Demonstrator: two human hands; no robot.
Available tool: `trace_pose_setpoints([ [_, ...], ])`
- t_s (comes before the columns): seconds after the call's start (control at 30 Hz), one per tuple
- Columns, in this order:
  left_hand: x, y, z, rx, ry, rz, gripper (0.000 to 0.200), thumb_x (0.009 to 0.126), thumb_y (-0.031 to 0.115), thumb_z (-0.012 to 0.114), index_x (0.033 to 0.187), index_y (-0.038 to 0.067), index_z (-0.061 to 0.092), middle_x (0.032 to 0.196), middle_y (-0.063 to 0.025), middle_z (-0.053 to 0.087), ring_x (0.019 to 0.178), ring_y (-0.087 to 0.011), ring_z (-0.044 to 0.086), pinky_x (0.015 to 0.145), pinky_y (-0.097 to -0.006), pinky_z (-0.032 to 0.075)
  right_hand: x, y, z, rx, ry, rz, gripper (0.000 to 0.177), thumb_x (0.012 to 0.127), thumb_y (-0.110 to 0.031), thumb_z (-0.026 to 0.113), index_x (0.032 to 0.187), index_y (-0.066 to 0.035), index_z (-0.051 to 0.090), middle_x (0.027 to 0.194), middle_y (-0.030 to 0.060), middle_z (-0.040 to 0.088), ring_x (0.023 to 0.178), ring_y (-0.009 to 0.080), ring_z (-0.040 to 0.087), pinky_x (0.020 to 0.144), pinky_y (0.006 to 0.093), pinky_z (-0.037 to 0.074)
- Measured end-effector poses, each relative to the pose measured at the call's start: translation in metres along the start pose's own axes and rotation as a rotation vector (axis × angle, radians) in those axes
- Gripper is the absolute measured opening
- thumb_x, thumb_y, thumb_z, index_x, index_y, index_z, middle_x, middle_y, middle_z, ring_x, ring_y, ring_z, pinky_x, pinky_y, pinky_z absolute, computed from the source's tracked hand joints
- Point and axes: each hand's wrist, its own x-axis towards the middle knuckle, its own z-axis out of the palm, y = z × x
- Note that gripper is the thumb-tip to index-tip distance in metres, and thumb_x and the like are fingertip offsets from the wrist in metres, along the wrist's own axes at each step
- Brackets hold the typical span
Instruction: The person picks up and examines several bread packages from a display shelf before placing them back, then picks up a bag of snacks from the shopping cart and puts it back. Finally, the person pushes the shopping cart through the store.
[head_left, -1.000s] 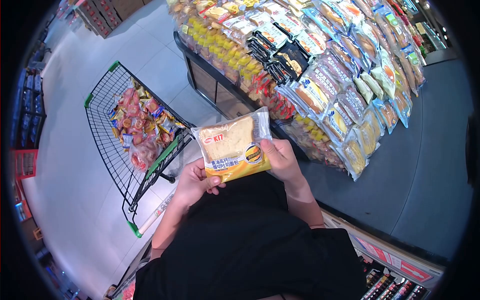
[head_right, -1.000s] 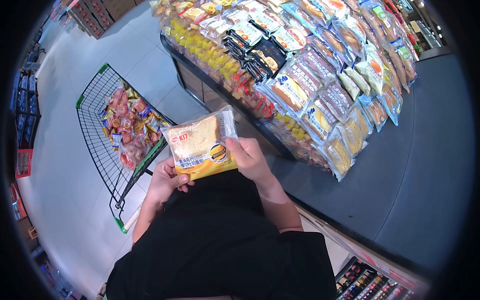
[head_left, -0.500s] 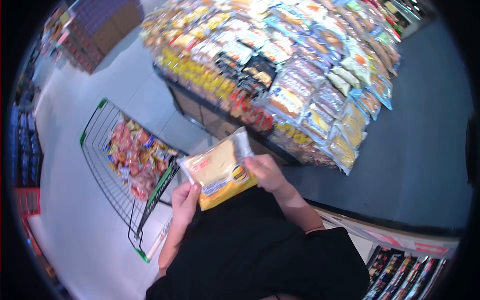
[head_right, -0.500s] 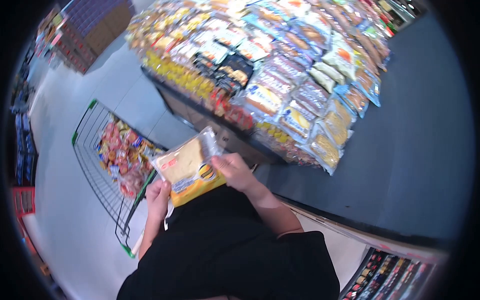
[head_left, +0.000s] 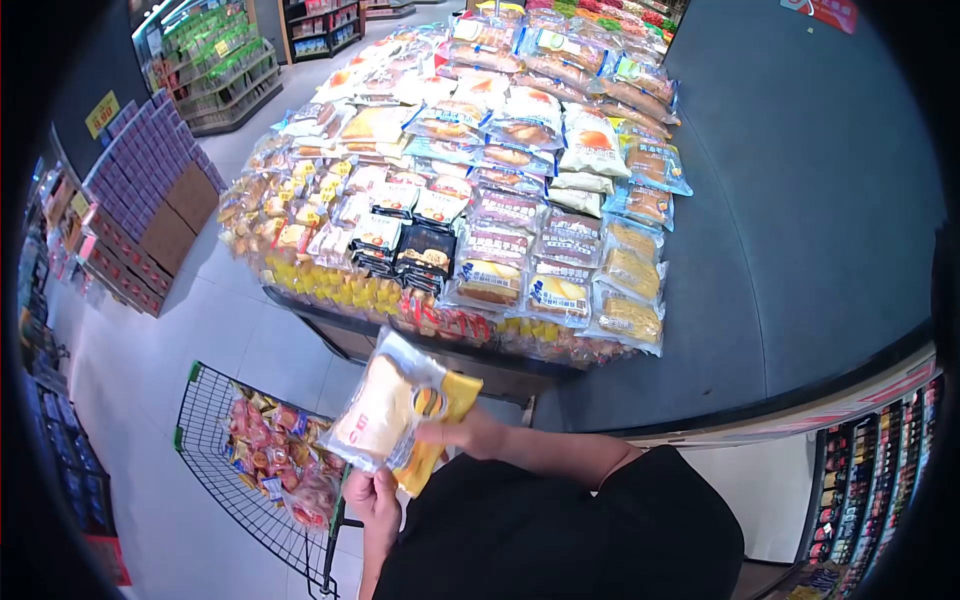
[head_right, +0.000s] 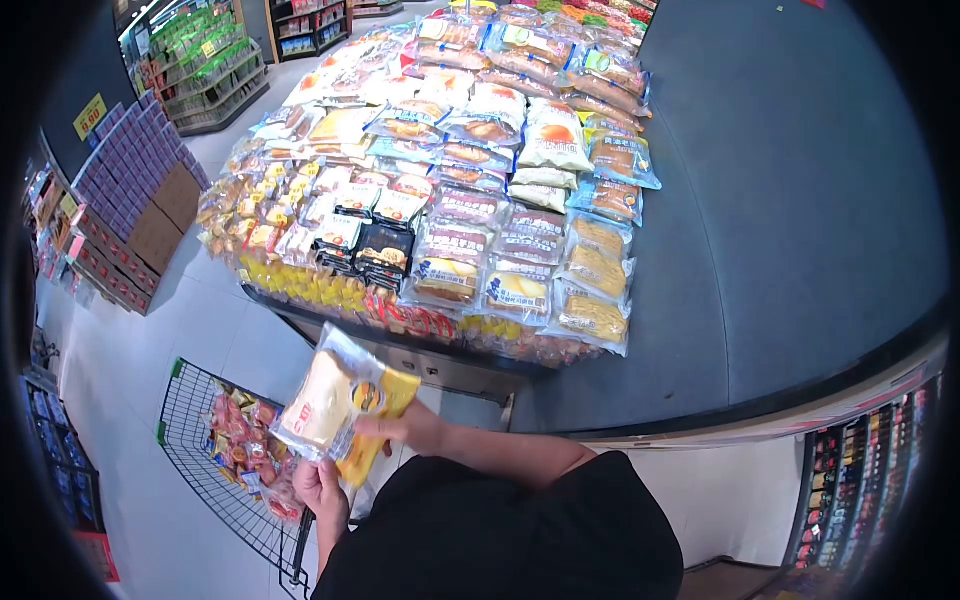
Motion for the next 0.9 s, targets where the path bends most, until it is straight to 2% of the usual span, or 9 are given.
trace_pose_setpoints([
  [0.07,0.008,0.013,0.012,-0.024,-0.077,0.009,0.024,0.099,0.018,0.052,0.093,-0.002,0.062,0.084,-0.0091,0.065,0.071,-0.0138,0.059,0.063,-0.0274,0.046,0.009,-0.014,-0.021,0.071,0.092,-0.094,0.041,0.088,-0.016,0.067,0.124,-0.002,0.052,0.100,0.0076,0.067,0.084,0.0154,0.067,0.063,0.0290,0.056],
  [0.2,0.015,0.011,0.007,0.195,-0.220,-0.112,0.023,0.095,0.020,0.055,0.102,-0.001,0.063,0.098,-0.0145,0.068,0.089,-0.0249,0.066,0.075,-0.0345,0.051,0.028,-0.070,-0.075,0.418,0.405,-0.324,0.036,0.092,-0.014,0.059,0.125,-0.001,0.052,0.105,0.0089,0.064,0.096,0.0177,0.065,0.081,0.0350,0.056],
  [0.27,0.013,0.005,-0.002,0.736,-0.339,0.001,0.022,0.089,0.018,0.060,0.105,0.002,0.064,0.101,-0.0161,0.068,0.092,-0.0326,0.066,0.079,-0.0399,0.051,0.022,-0.117,-0.113,0.358,0.673,-0.442,0.039,0.094,-0.018,0.057,0.126,0.001,0.049,0.118,0.0126,0.061,0.102,0.0216,0.064,0.090,0.0400,0.052],
  [0.37,-0.004,-0.037,-0.027,0.867,-0.245,-0.079,0.025,0.085,0.018,0.063,0.106,0.004,0.064,0.102,-0.0166,0.067,0.094,-0.0369,0.064,0.082,-0.0433,0.050,0.015,-0.183,-0.177,0.237,0.795,-0.851,0.040,0.097,-0.021,0.054,0.130,0.001,0.046,0.119,0.0135,0.061,0.109,0.0214,0.063,0.089,0.0350,0.054],
  [0.43,-0.019,-0.060,-0.047,0.906,-0.205,-0.119,0.026,0.085,0.018,0.064,0.106,0.004,0.064,0.100,-0.0161,0.067,0.094,-0.0357,0.064,0.082,-0.0430,0.050,0.001,-0.223,-0.231,0.098,0.890,-0.880,0.036,0.097,-0.022,0.054,0.124,0.001,0.050,0.109,0.0120,0.065,0.091,0.0193,0.068,0.067,0.0300,0.058],
  [0.5,-0.032,-0.077,-0.064,1.057,-0.103,-0.173,0.027,0.083,0.016,0.065,0.106,0.003,0.065,0.101,-0.0157,0.068,0.093,-0.0319,0.066,0.082,-0.0415,0.051,-0.012,-0.259,-0.257,0.016,1.004,-0.875,0.035,0.096,-0.025,0.056,0.117,0.003,0.053,0.098,0.0133,0.066,0.072,0.0186,0.068,0.041,0.0247,0.048],
  [0.7,-0.064,-0.118,-0.096,1.095,-0.053,-0.432,0.026,0.085,0.021,0.064,0.105,0.005,0.065,0.099,-0.0141,0.069,0.094,-0.0332,0.065,0.081,-0.0437,0.050,-0.007,-0.335,-0.350,0.083,1.205,-0.846,0.037,0.101,-0.029,0.047,0.120,0.003,0.050,0.108,0.0165,0.063,0.082,0.0236,0.067,0.053,0.0301,0.059],
  [0.8,-0.072,-0.126,-0.092,1.055,-0.073,-0.500,0.024,0.087,0.020,0.059,0.103,0.004,0.067,0.094,-0.0174,0.069,0.090,-0.0346,0.066,0.080,-0.0440,0.051,-0.010,-0.336,-0.405,0.222,1.077,-0.627,0.041,0.101,-0.023,0.045,0.127,0.008,0.042,0.119,0.0301,0.053,0.106,0.0425,0.059,0.085,0.0453,0.060],
  [0.9,-0.075,-0.136,-0.085,0.975,-0.059,-0.545,0.025,0.089,0.020,0.055,0.101,0.003,0.069,0.092,-0.0199,0.069,0.086,-0.0360,0.067,0.078,-0.0445,0.051,-0.011,-0.336,-0.413,0.122,1.255,-0.604,0.034,0.099,-0.013,0.045,0.126,0.009,0.041,0.115,0.0318,0.053,0.101,0.0431,0.061,0.077,0.0434,0.063],
])
